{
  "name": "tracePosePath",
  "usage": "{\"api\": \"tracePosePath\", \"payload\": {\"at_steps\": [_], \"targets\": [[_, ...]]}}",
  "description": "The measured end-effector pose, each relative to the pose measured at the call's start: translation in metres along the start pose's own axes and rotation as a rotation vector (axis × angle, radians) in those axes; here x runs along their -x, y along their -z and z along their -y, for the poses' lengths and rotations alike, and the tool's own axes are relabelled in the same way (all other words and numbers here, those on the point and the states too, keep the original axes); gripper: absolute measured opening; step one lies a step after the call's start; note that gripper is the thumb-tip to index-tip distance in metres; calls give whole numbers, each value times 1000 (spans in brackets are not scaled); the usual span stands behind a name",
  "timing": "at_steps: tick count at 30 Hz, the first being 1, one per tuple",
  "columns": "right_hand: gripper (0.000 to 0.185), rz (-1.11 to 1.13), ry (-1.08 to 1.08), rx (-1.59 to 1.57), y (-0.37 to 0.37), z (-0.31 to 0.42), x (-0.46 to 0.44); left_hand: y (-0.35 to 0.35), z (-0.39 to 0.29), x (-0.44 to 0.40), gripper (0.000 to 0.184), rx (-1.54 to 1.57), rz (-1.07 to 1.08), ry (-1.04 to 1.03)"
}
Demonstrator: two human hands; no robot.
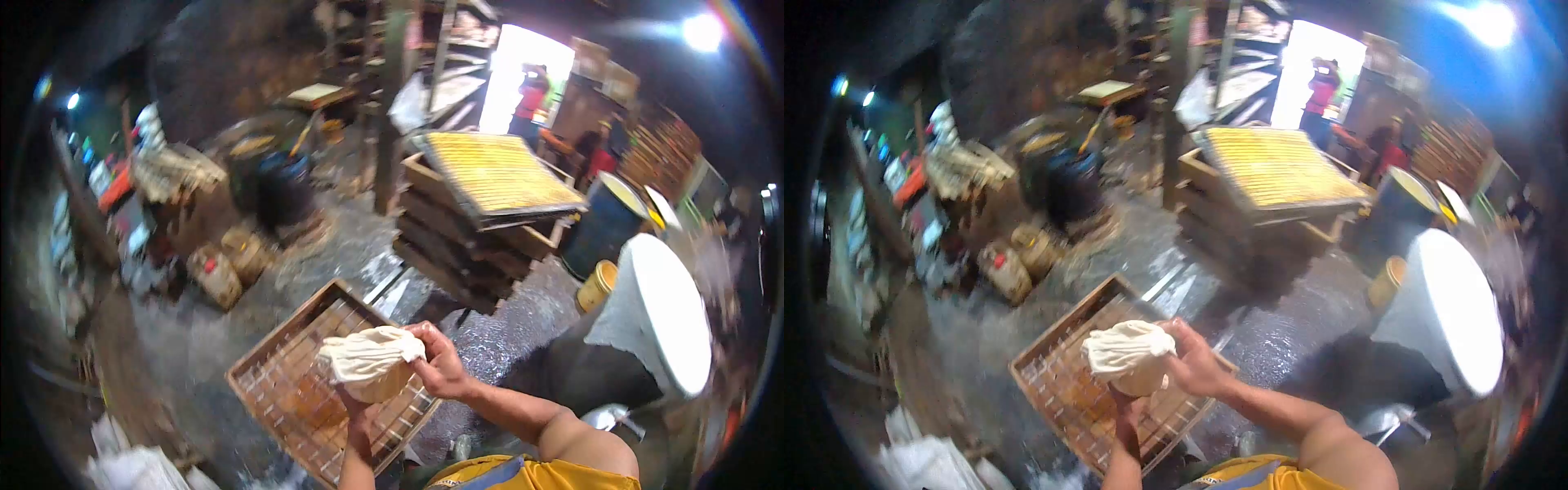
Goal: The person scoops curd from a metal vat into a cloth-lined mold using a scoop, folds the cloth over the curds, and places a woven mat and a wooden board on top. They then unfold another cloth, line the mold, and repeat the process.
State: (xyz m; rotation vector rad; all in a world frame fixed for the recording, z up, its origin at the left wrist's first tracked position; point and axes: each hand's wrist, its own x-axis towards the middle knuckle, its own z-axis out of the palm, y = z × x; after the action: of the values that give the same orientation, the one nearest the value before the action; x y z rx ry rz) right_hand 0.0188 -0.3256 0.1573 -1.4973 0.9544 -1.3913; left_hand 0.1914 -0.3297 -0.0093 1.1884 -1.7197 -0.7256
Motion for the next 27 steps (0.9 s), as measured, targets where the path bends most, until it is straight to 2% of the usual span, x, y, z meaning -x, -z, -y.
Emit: {"api": "tracePosePath", "payload": {"at_steps": [2, 5, 6, 7, 9, 10, 11, 13, 14, 15, 16, 17, 18, 19, 21, 22, 25, 26, 27], "targets": [[22, -69, 53, 39, 39, 29, 28, -24, -32, -10, 78, 150, 186, -35], [25, -288, 171, -44, 104, 84, 77, -44, -82, -30, 73, 318, 510, -102], [25, -404, 128, -74, 129, 102, 97, -51, -106, -42, 71, 367, 618, -138], [30, -522, 162, -186, 156, 107, 121, -63, -134, -51, 70, 436, 659, -184], [38, -683, 168, -50, 215, 107, 174, -97, -200, -60, 65, 615, 675, -257], [47, -813, 113, -183, 226, 132, 194, -118, -235, -62, 62, 725, 663, -277], [48, -811, 52, -143, 245, 124, 219, -144, -262, -57, 60, 849, 643, -86], [51, -793, -81, -74, 279, 89, 275, -197, -309, -32, 68, 1064, 626, 94], [46, -781, -217, 6, 282, 94, 292, -220, -326, -22, 73, 1128, 764, 145], [40, -697, -261, 258, 292, 89, 311, -241, -343, -11, 78, 1187, 900, 200], [38, -600, -287, 431, 304, 80, 332, -260, -360, 5, 83, 1411, 1035, 30], [36, -501, -315, 605, 316, 76, 350, -286, -365, 15, 86, 1525, 1034, 71], [37, -546, -403, 750, 323, 97, 363, -316, -361, 23, 85, 1670, 1086, 94], [41, -687, -256, 766, 332, 103, 372, -338, -363, 31, 83, 1816, 1132, 126], [51, -955, 47, 788, 349, 109, 382, -366, -370, 40, 77, 1773, 1182, 293], [55, -944, 161, 502, 352, 111, 380, -376, -378, 47, 74, 1747, 1200, 376], [67, -811, 499, -353, 354, 111, 363, -401, -409, 81, 66, 1523, 1040, 574], [67, -756, 433, -487, 359, 91, 373, -414, -419, 81, 66, 1299, 989, 573], [66, -694, 367, -616, 368, 55, 384, -427, -428, 80, 55, 1051, 989, 379]]}}
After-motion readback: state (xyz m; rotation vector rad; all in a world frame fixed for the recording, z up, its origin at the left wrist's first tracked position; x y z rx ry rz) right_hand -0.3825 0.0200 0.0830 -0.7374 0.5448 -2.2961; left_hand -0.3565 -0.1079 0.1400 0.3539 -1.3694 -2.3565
